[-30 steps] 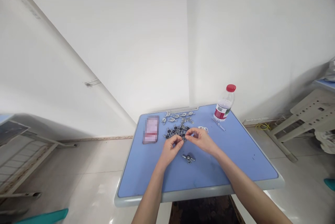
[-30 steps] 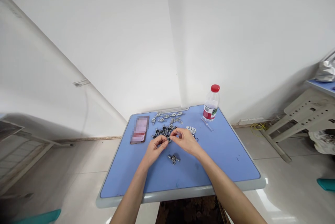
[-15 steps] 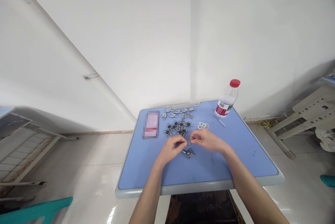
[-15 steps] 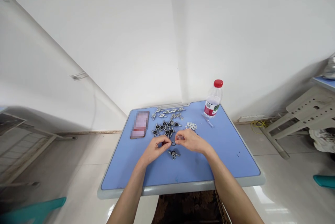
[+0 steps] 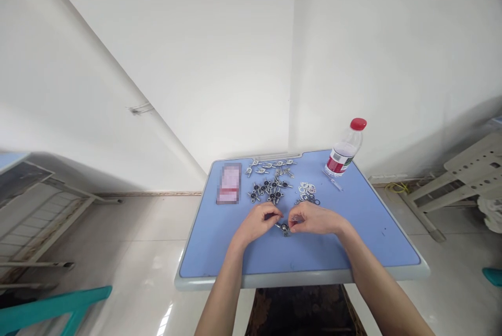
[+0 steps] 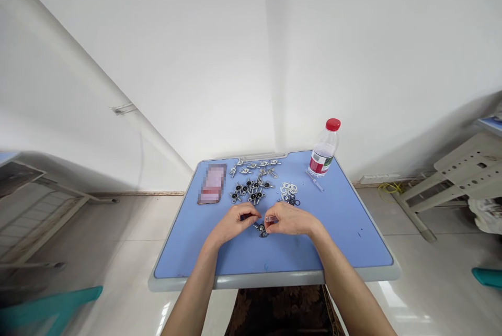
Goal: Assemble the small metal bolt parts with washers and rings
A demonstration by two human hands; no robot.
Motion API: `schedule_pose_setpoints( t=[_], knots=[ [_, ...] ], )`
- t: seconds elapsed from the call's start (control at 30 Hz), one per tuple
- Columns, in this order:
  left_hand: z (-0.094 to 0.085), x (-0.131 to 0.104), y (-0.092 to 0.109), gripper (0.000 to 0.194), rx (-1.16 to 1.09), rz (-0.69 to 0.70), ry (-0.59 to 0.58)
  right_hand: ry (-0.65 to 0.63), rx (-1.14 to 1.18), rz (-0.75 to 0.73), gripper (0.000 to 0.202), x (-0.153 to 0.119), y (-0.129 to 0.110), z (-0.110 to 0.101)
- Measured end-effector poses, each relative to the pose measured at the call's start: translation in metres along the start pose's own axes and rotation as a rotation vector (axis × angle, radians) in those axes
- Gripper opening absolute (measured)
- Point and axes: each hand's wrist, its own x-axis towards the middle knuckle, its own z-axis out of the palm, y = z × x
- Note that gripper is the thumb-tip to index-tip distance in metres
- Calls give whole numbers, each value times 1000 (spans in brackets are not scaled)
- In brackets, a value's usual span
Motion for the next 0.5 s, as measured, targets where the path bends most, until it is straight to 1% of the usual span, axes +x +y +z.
schedule_pose_setpoints(
  t=[0.23,0.5],
  knots=[
    [3,-1,-3,21,19,-10,-36,-12,-45,-5,11,3,3,3],
    [2,0,1,19,51,-15,-79,30,-70,22,13,9,6,2]
  ],
)
